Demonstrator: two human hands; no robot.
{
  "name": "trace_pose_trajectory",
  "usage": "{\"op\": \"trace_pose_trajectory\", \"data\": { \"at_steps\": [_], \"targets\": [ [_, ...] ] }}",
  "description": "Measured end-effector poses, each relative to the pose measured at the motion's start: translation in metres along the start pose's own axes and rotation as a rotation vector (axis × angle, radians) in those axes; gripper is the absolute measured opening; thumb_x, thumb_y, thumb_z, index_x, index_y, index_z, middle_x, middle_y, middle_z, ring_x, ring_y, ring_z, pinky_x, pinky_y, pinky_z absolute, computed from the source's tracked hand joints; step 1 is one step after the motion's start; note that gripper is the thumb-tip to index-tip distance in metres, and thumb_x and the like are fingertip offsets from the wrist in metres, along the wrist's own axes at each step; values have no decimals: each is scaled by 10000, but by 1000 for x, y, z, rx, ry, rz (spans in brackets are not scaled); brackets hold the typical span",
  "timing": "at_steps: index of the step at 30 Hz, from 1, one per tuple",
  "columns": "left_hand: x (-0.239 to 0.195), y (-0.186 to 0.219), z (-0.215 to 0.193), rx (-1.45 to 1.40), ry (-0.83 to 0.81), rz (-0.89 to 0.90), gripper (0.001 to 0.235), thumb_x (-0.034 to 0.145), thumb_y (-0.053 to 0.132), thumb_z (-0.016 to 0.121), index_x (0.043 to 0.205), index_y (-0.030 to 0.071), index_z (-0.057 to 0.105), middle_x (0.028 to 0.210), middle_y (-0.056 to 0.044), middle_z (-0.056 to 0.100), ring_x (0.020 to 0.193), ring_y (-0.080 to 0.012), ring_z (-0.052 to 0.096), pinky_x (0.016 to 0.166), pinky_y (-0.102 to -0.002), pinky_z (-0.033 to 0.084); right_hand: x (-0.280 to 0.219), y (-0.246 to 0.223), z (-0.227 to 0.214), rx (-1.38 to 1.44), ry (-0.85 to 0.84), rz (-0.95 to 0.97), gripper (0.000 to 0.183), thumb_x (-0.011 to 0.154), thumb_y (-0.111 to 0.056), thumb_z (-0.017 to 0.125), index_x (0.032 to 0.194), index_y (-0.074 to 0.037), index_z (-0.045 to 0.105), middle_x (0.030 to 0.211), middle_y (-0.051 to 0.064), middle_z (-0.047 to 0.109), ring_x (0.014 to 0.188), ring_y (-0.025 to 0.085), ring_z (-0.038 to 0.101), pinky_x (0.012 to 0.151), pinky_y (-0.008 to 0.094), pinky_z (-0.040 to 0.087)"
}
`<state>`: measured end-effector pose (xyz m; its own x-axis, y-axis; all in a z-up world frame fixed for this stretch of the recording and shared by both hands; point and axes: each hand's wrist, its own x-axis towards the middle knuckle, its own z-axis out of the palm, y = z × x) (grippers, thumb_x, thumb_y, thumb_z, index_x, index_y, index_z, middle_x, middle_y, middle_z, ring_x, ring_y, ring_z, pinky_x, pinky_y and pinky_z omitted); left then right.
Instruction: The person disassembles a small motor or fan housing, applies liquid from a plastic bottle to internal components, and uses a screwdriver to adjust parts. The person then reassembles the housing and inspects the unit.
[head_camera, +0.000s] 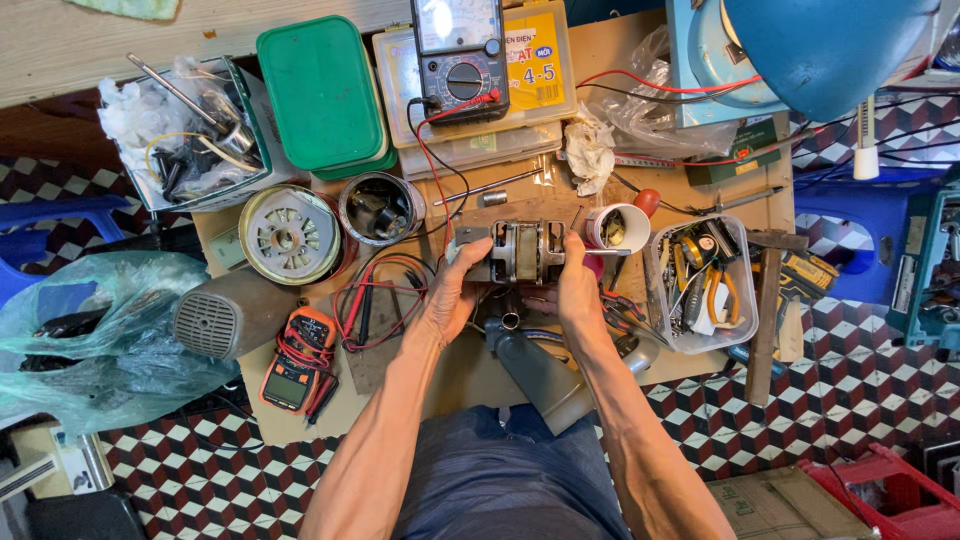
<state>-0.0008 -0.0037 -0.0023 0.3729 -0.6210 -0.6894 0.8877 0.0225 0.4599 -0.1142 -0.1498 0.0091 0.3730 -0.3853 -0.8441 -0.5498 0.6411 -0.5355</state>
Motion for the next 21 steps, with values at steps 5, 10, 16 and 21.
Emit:
{"op": "trace_pose_trajectory", "data": {
  "at_steps": [5, 10, 16, 21],
  "targets": [
    [-2, 0, 2, 71, 34, 13, 587, 772, 423, 806, 1245, 107, 659, 1163, -34, 698, 1084, -179, 620, 958, -397, 474, 1, -4, -3, 51, 0, 76, 910, 894, -725, 300, 1308, 24, 609, 1103, 272, 744, 934, 375, 768, 798, 434, 634],
    [-4, -2, 2, 109, 76, 10, 629, 729, 413, 827, 1256, 122, 646, 1192, -10, 679, 1125, -168, 603, 983, -391, 463, 1, -1, -5, 62, -23, 107, 927, 903, -731, 280, 1313, 30, 615, 1100, 289, 744, 941, 374, 766, 805, 427, 626],
    [-4, -1, 2, 114, 58, 9, 639, 736, 421, 838, 1266, 120, 646, 1205, -37, 664, 1131, -192, 591, 985, -405, 456, 4, 3, -5, 87, -6, 55, 907, 917, -706, 285, 1316, 43, 605, 1124, 274, 739, 966, 371, 761, 848, 438, 629],
    [-6, 1, 8, 92, 74, 8, 675, 720, 423, 837, 1290, 131, 623, 1225, -27, 659, 1153, -189, 587, 1001, -418, 464, 3, 4, -6, 81, -15, -11, 881, 938, -671, 274, 1283, 65, 612, 1111, 276, 735, 959, 385, 756, 840, 450, 636]
  ]
}}
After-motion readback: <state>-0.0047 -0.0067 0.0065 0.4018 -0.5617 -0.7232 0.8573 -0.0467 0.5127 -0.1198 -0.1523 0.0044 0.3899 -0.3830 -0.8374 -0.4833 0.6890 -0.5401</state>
